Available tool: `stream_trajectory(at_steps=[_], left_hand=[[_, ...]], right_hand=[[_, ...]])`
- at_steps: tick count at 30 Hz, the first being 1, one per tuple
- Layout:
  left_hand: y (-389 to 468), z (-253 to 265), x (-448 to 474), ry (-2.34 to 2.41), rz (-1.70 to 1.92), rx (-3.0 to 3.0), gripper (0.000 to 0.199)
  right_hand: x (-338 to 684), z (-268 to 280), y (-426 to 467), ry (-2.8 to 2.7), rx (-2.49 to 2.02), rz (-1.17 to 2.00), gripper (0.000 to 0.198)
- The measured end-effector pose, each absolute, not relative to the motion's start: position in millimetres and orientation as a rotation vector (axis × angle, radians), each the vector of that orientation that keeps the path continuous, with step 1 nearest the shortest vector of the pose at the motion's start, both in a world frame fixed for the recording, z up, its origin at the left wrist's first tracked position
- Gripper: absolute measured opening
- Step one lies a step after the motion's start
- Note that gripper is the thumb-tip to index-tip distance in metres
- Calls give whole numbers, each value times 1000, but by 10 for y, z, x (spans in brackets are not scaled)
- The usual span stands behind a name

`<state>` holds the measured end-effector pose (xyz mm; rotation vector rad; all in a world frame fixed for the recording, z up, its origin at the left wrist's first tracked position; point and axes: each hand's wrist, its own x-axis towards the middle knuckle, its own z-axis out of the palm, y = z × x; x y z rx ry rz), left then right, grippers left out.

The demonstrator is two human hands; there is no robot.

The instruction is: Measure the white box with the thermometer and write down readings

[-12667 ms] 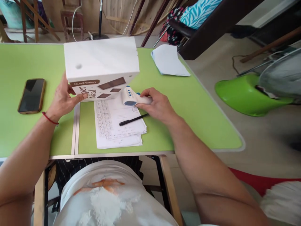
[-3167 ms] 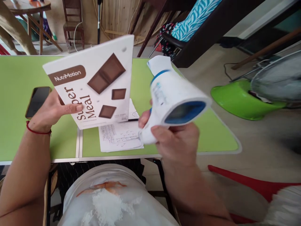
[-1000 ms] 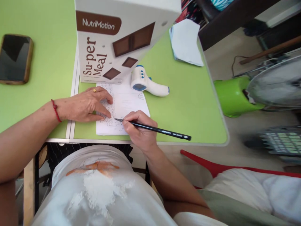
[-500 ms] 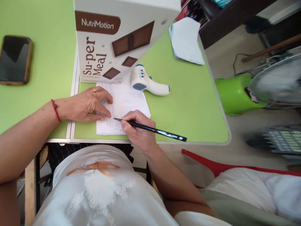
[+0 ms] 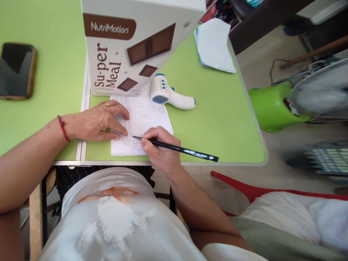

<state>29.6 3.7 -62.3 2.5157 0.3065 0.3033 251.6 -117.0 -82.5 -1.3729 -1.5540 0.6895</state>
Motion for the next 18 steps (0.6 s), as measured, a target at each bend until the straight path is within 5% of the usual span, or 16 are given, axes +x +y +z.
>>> stream_trajectory(at_steps=[18], left_hand=[[37, -609, 289, 290, 296, 2529, 26]], right_hand=[[2528, -831, -1158, -1564, -1328, 719, 9]])
